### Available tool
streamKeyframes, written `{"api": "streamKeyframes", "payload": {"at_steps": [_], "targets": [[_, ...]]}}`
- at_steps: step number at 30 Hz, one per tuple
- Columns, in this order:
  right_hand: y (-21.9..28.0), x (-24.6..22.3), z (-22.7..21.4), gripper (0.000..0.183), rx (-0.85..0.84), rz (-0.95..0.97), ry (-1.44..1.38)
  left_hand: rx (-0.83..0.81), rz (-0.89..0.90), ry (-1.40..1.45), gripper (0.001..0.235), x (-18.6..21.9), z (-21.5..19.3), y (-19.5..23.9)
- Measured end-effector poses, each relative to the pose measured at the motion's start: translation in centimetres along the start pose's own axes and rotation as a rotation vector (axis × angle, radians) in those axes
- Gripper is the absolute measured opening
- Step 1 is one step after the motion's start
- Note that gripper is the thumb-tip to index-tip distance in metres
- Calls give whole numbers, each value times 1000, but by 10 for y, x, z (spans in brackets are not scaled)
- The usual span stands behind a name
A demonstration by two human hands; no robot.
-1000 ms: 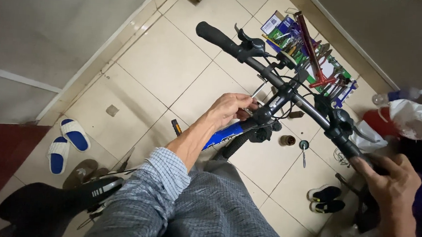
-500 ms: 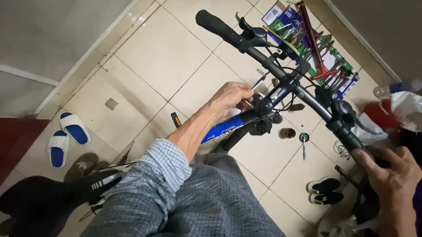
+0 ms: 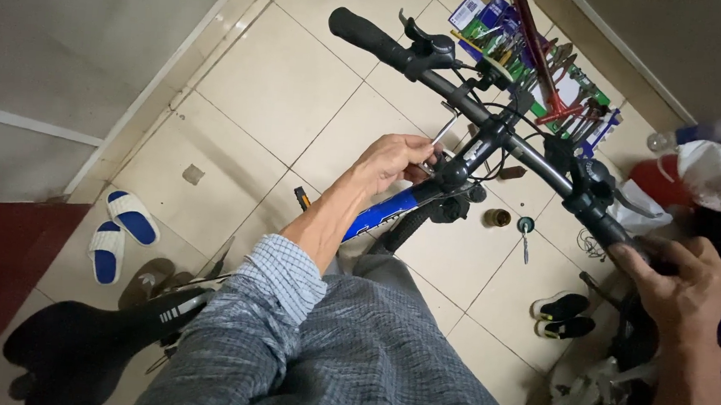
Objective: The person uses an Allen key to loosen and remove a bolt from the bicycle handlebar stem. They then apply grease to the bolt using a toothbrush and reinsert it into the stem, tightening it back into place.
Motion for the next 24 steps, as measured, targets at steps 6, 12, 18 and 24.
{"api": "streamKeyframes", "payload": {"at_steps": [6,12,18,24], "targets": [[2,10,9,44,-26,-18,139,-2,1,-203,39,13,2,-4],[2,-15,0,36,-64,10,-36,-11,-22,-283,40,40,20,0],[0,-23,-2,31,-104,42,-74,175,8,-284,63,50,35,-9],[-1,-31,-7,29,-103,46,-86,326,85,-377,68,41,27,-27]]}}
Point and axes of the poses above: each hand's wrist, its own y-axis away from the middle knuckle, its own z-axis out of the palm, x = y × z, the point moved 10 cm from there along -y, towards the middle knuckle, and after that the axes turned 2 degrees about -x, right-handed, at the moved point
